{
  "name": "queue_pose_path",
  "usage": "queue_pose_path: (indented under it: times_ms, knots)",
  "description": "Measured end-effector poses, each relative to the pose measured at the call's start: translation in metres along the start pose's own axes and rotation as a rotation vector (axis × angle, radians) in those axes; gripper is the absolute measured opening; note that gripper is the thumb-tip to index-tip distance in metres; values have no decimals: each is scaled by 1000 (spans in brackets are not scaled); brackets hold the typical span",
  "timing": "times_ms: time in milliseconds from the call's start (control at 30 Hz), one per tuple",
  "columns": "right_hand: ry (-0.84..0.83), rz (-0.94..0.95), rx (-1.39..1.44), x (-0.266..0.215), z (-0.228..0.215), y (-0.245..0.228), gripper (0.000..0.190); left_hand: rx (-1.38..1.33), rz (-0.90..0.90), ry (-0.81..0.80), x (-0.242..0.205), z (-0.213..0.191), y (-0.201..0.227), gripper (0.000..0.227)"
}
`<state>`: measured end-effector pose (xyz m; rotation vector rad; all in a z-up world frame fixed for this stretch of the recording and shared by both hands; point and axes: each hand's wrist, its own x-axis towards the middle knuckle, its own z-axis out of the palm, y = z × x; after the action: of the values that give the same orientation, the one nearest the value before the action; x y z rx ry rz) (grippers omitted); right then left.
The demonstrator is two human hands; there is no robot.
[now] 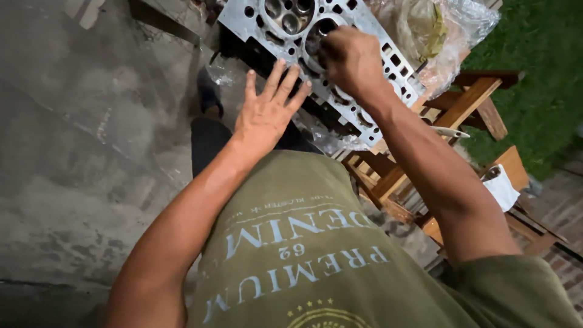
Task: Cleaning the combustion chambers of an engine cylinder head using a hand scraper and fingers
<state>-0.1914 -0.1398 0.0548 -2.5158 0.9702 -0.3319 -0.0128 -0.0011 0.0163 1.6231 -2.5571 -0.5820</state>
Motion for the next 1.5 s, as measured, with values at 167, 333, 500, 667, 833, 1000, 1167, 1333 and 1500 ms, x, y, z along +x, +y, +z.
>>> queue_pose_path:
  times_ms: [167,333,500,667,833,1000,1167,1333,1500]
  knots:
    - [-88,88,34,4,-3,-4,14,-28,4,-42,-1,3,-1,77]
    - [-139,121,68,12,-9,-5,18,-68,2,-117,4,-3,-3,86]
    - [-107,110,76,13,-10,-11,14,-68,4,-113,1,-1,-5,86]
    - [-124,127,68,8,-10,-9,14,-92,3,-249,6,-16,-5,102]
    - [-114,58,48,4,-6,-2,16,-106,18,-64,1,1,-4,83]
    - [-230,240,16,9,-13,-14,13,-75,11,-97,1,-2,-3,86]
    - [-187,103,30,-3,-13,-7,11,-66,16,-95,1,0,-4,93]
    - [-102,96,46,6,6,1,10,-20,-8,-82,3,2,-9,73]
    - [-69,5,4,-6,-1,-1,18,-7,3,34,0,5,-4,72]
